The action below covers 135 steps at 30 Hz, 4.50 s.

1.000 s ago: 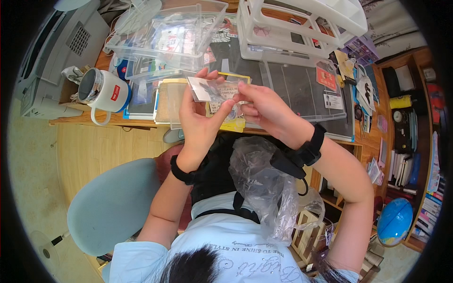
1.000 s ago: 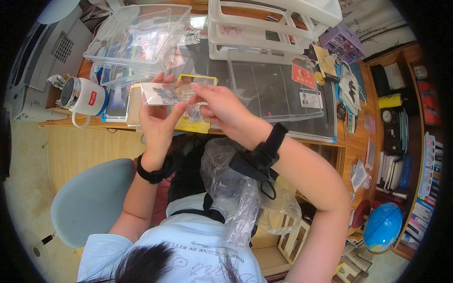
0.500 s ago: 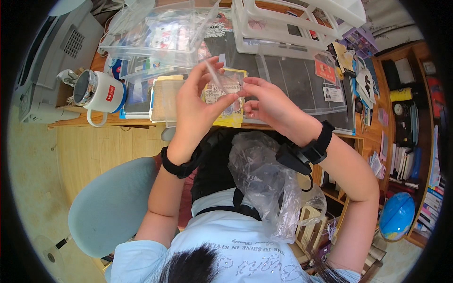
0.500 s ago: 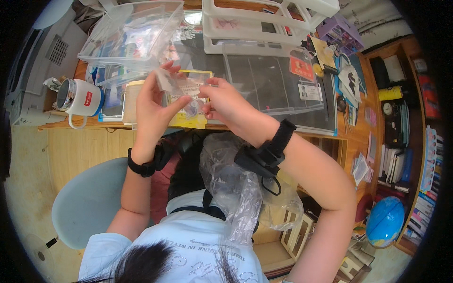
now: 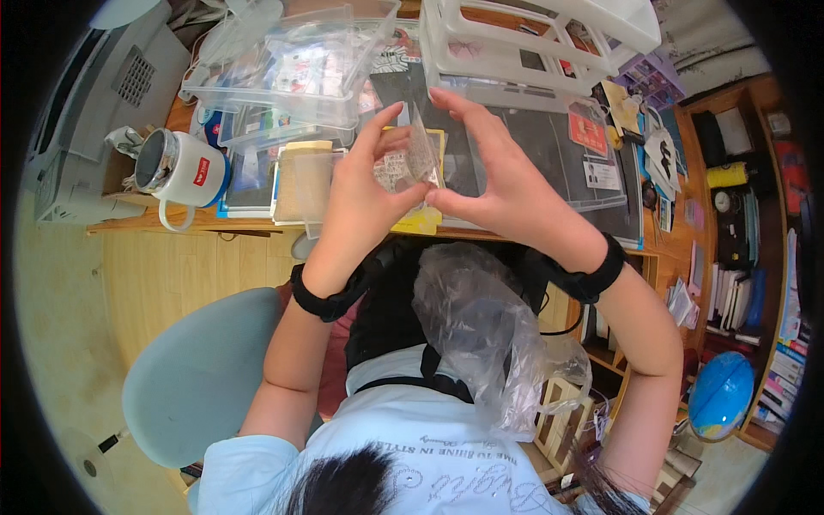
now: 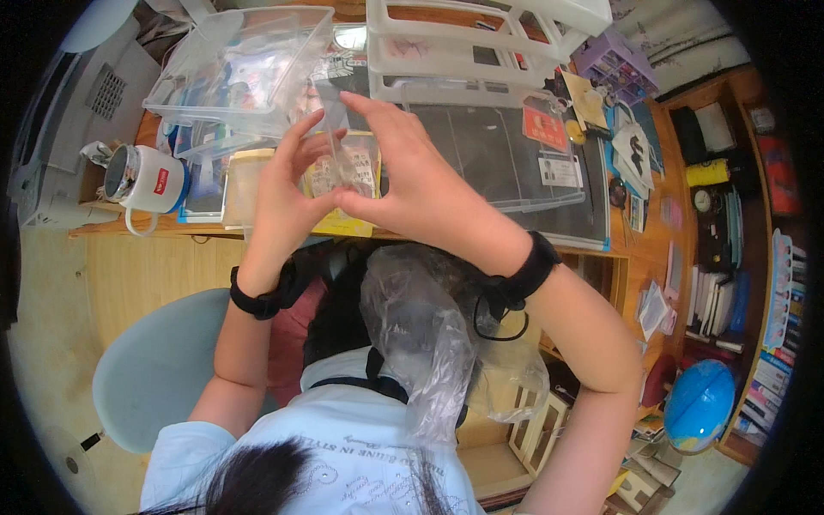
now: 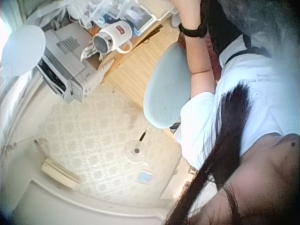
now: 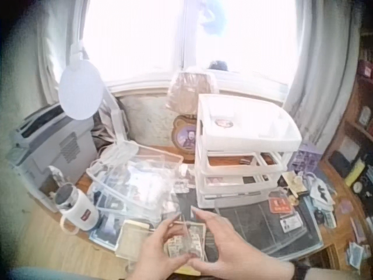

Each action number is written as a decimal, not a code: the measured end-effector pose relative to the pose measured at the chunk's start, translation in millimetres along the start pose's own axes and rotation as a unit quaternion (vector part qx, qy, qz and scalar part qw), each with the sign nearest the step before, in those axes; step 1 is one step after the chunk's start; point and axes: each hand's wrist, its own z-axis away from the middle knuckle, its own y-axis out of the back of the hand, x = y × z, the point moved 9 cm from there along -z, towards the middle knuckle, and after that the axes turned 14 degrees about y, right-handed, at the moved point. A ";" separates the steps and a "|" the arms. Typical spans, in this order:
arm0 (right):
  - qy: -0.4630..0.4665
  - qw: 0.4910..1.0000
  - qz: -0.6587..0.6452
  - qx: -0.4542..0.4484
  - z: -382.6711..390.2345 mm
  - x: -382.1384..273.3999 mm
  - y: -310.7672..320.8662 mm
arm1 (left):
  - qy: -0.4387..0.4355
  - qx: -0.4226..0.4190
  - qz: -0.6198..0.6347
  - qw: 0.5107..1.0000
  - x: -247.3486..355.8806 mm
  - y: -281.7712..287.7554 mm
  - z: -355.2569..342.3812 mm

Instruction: The person organizes small craft items at a desk by placing heart-shaped beads into a plastic compartment box and sliding various cards and stickers into small plastic bags.

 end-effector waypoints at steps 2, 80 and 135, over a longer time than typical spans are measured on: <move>0.061 0.996 0.054 -0.020 -7.5 -9.2 5.0 | -0.016 -0.026 0.039 0.999 3.3 -3.4 2.7; 0.036 0.995 0.090 -0.011 12.3 -15.6 -18.6 | 0.156 -0.228 0.584 0.763 -3.7 -28.9 22.8; 0.151 0.977 0.148 0.029 9.3 -34.8 -8.1 | 0.098 -0.127 0.561 0.812 -7.2 17.5 24.1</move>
